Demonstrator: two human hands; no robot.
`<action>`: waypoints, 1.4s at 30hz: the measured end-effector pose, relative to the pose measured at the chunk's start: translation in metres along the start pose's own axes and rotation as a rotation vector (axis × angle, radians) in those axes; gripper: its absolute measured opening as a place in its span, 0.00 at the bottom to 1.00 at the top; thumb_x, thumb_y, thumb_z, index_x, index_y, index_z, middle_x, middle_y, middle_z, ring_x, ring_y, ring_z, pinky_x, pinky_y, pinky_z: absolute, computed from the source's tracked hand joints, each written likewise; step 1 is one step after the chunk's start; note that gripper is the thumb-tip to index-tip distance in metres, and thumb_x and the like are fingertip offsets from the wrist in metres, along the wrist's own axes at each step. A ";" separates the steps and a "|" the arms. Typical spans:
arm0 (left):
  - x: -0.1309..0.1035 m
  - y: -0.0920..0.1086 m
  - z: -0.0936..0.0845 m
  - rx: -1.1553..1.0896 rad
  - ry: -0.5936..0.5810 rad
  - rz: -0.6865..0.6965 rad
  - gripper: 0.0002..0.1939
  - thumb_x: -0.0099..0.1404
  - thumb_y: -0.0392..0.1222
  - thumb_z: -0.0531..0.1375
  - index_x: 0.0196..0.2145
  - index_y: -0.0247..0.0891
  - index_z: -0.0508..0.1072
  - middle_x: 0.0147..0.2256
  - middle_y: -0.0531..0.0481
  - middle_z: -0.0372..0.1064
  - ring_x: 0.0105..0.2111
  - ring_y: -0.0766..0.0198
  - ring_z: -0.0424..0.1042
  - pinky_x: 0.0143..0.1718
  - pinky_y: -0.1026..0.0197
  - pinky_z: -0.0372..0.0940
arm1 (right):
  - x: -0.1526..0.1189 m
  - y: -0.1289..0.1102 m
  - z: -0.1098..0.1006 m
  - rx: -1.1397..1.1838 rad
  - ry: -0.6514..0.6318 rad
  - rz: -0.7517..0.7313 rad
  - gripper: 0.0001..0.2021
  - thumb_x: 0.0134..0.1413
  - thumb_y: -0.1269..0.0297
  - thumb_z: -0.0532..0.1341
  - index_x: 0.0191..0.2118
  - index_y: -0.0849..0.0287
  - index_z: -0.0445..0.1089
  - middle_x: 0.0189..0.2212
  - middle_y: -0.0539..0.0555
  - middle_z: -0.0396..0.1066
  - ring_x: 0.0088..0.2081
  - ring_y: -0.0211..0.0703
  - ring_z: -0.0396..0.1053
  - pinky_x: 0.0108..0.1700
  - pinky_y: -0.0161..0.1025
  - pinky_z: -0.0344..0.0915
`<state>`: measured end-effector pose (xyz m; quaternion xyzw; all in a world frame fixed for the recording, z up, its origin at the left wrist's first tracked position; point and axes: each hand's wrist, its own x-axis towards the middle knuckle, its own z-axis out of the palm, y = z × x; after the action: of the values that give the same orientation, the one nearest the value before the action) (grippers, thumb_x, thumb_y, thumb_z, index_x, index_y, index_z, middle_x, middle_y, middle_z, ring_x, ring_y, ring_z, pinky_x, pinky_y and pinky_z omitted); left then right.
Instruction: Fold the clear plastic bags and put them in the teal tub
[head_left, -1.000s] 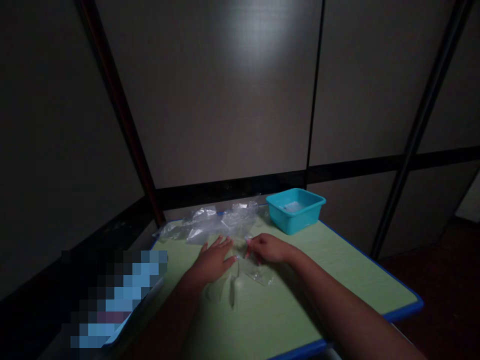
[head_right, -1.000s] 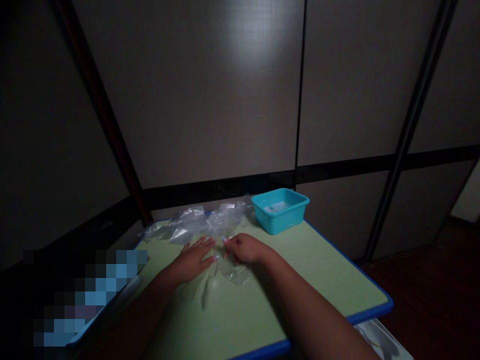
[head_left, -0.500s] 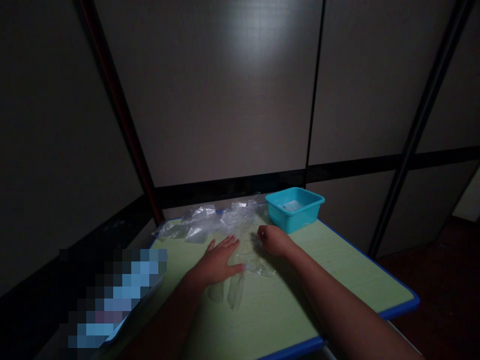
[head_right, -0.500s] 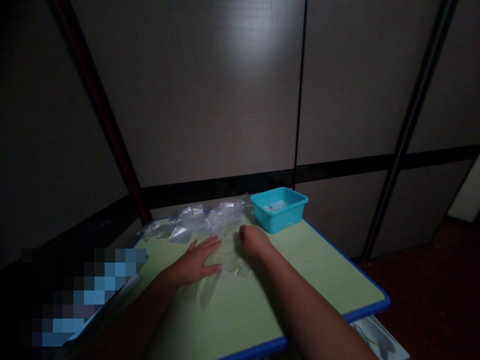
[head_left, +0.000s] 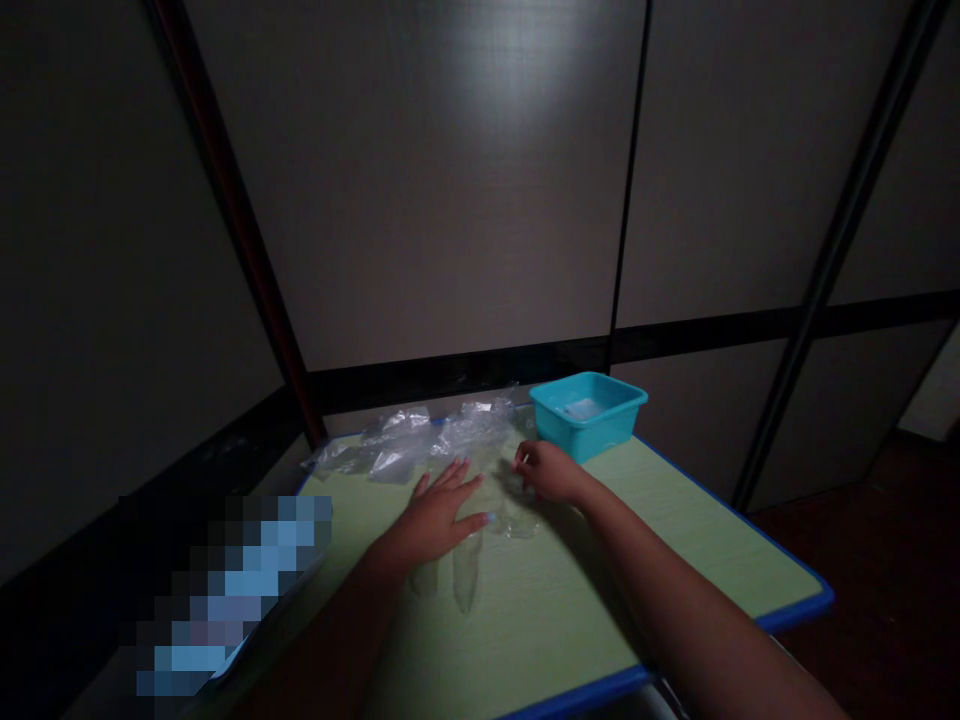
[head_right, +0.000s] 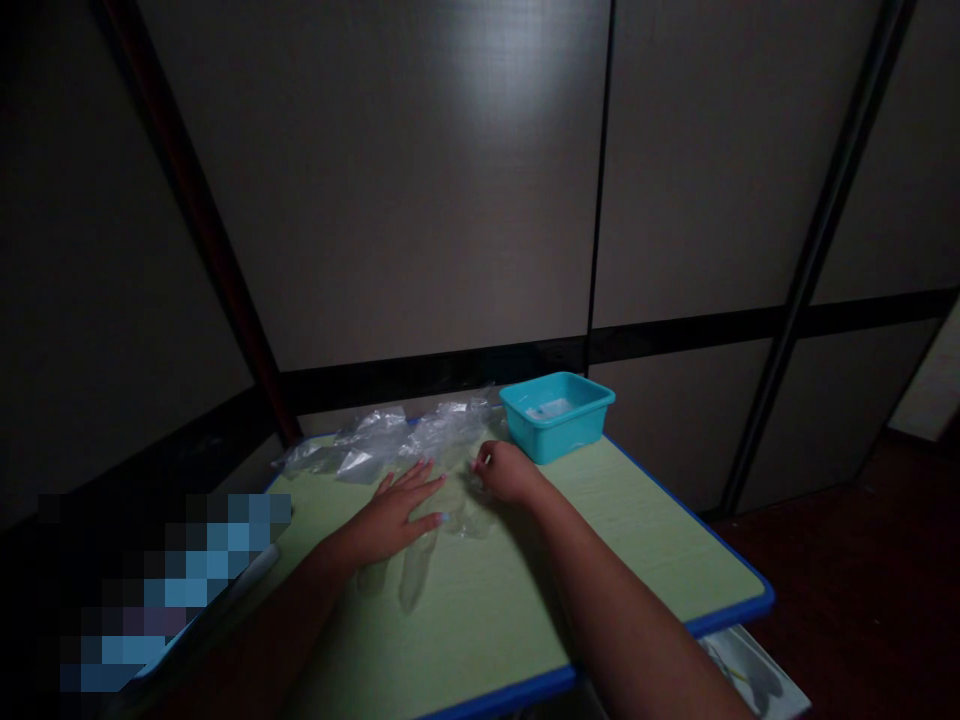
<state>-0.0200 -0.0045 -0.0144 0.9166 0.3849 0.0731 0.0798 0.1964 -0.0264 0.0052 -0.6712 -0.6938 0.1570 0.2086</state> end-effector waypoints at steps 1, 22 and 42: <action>0.000 -0.001 0.001 -0.013 -0.008 0.007 0.30 0.61 0.61 0.45 0.58 0.50 0.49 0.62 0.49 0.35 0.61 0.56 0.34 0.57 0.44 0.32 | -0.001 -0.002 0.000 0.100 -0.064 -0.022 0.12 0.57 0.59 0.48 0.37 0.59 0.65 0.29 0.55 0.73 0.21 0.36 0.69 0.23 0.31 0.61; 0.001 -0.007 0.007 -0.023 -0.113 -0.077 0.30 0.60 0.64 0.43 0.58 0.56 0.47 0.62 0.49 0.31 0.60 0.46 0.29 0.54 0.39 0.35 | -0.004 -0.006 0.004 0.690 -0.337 0.129 0.09 0.56 0.59 0.52 0.38 0.59 0.59 0.24 0.49 0.68 0.13 0.31 0.64 0.13 0.27 0.59; 0.001 -0.008 0.011 -0.011 -0.087 -0.106 0.28 0.60 0.65 0.42 0.56 0.58 0.52 0.62 0.52 0.32 0.60 0.46 0.29 0.54 0.37 0.34 | -0.009 -0.009 0.003 0.946 -0.664 -0.063 0.13 0.55 0.58 0.53 0.44 0.59 0.60 0.27 0.52 0.73 0.10 0.26 0.56 0.11 0.25 0.54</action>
<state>-0.0232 0.0008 -0.0263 0.8967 0.4289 0.0309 0.1050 0.1869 -0.0361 0.0065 -0.3988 -0.5961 0.6460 0.2614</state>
